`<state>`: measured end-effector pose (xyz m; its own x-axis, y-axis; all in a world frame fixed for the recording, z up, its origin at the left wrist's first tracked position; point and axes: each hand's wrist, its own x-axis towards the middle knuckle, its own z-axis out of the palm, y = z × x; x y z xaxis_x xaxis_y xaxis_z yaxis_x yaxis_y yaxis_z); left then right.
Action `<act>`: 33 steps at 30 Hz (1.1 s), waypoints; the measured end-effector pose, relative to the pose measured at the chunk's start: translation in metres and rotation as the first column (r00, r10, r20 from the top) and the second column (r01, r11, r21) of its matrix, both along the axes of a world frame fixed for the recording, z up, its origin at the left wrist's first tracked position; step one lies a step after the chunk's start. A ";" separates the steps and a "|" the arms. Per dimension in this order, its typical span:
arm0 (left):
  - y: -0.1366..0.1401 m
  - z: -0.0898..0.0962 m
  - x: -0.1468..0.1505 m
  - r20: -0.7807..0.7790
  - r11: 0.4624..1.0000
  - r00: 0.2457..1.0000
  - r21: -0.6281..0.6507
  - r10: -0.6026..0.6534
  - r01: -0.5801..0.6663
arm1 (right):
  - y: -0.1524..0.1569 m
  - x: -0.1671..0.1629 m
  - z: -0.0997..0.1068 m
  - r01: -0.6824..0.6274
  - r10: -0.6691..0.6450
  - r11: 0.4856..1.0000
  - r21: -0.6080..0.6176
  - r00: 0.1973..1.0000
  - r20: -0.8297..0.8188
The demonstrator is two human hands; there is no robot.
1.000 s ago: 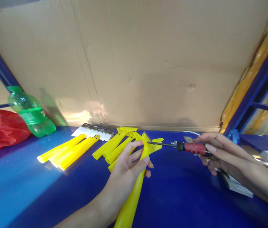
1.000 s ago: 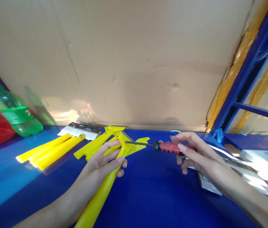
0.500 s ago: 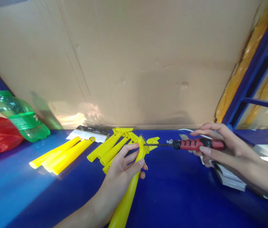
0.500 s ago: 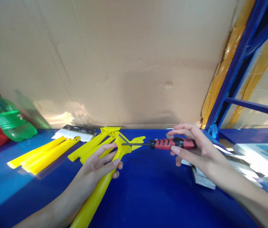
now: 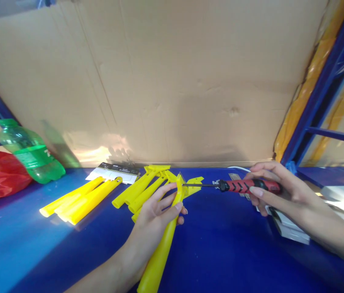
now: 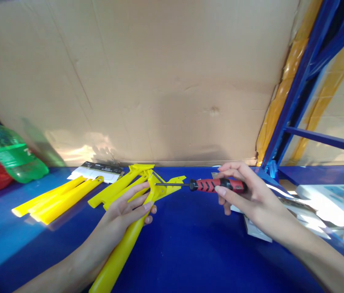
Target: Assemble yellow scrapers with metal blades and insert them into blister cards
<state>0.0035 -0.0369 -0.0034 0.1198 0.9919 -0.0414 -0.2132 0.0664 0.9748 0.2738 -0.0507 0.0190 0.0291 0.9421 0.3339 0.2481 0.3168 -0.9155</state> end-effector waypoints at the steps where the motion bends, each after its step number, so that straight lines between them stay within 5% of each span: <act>1: -0.001 0.000 0.001 0.003 1.000 1.000 0.002 -0.004 0.004 | 0.001 0.001 0.000 0.015 -0.015 1.000 0.006 1.000 0.023; 7: -0.002 0.002 0.004 0.024 0.999 1.000 0.038 0.001 -0.002 | 0.011 0.011 -0.006 0.093 -0.084 0.989 -0.117 0.993 0.086; 12: -0.001 0.003 0.000 -0.016 1.000 1.000 0.011 -0.018 0.018 | 0.008 0.015 -0.004 -0.085 0.085 0.995 -0.044 0.996 0.001; 19: -0.003 0.000 0.002 -0.003 0.997 0.998 0.036 -0.061 0.061 | 0.013 0.016 -0.003 0.089 -0.085 0.995 -0.035 0.991 0.101; 24: -0.003 -0.001 0.002 -0.003 1.000 1.000 0.000 -0.028 0.028 | 0.007 0.014 0.001 -0.043 0.045 0.999 -0.028 0.996 0.082; 33: -0.001 -0.001 0.002 0.020 0.999 0.999 0.027 -0.034 0.034 | 0.010 0.013 -0.004 0.063 -0.061 0.998 -0.006 0.992 0.111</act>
<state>0.0057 -0.0382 -0.0047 0.1539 0.9880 -0.0125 -0.2315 0.0483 0.9716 0.2865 -0.0411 0.0150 0.0509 0.9429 0.3291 0.3672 0.2888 -0.8842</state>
